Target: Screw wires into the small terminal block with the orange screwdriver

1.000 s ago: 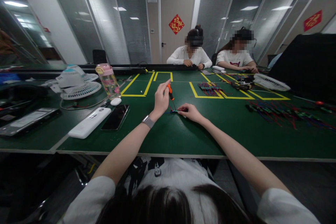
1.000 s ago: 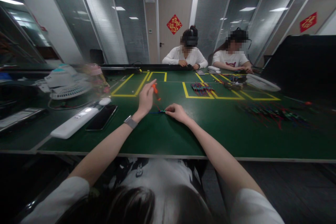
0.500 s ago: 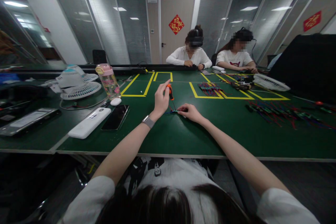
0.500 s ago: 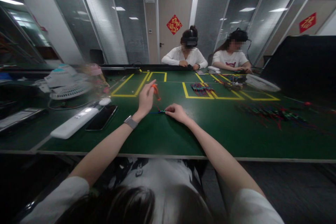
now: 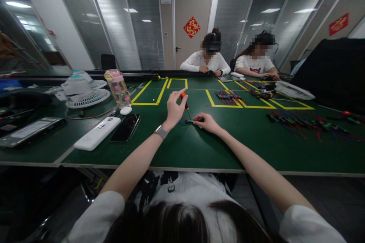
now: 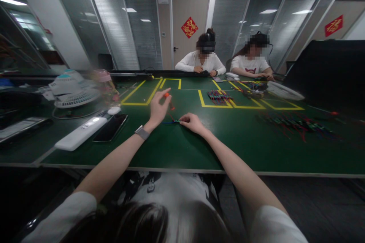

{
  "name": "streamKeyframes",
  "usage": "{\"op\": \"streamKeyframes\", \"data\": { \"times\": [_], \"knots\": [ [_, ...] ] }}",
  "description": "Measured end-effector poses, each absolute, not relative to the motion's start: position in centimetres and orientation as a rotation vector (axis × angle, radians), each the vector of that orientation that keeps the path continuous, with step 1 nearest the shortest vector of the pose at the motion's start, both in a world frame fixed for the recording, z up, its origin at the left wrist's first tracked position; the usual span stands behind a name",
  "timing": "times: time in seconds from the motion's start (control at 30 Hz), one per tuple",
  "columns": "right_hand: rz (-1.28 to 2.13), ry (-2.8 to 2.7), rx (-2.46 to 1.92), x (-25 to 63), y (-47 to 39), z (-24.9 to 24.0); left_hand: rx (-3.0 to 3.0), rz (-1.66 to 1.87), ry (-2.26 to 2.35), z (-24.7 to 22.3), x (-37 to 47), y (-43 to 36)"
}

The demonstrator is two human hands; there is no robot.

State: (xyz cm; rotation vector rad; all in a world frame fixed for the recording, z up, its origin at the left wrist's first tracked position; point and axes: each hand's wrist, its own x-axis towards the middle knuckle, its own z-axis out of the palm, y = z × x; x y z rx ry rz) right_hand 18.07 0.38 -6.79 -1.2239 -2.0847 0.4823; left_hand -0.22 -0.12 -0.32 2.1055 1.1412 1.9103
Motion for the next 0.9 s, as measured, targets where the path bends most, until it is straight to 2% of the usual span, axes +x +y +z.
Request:
{"op": "streamKeyframes", "data": {
  "times": [0.7, 0.9],
  "knots": [
    [0.486, -2.078, -1.21, 18.07, 0.35, -6.77, 2.133, 1.85, 0.998, -0.4, -0.13, -0.02],
    [0.496, -2.084, -1.221, 18.09, 0.35, -6.7, 2.161, 1.893, 1.124, -0.24, -0.14, -0.28]
  ]
}}
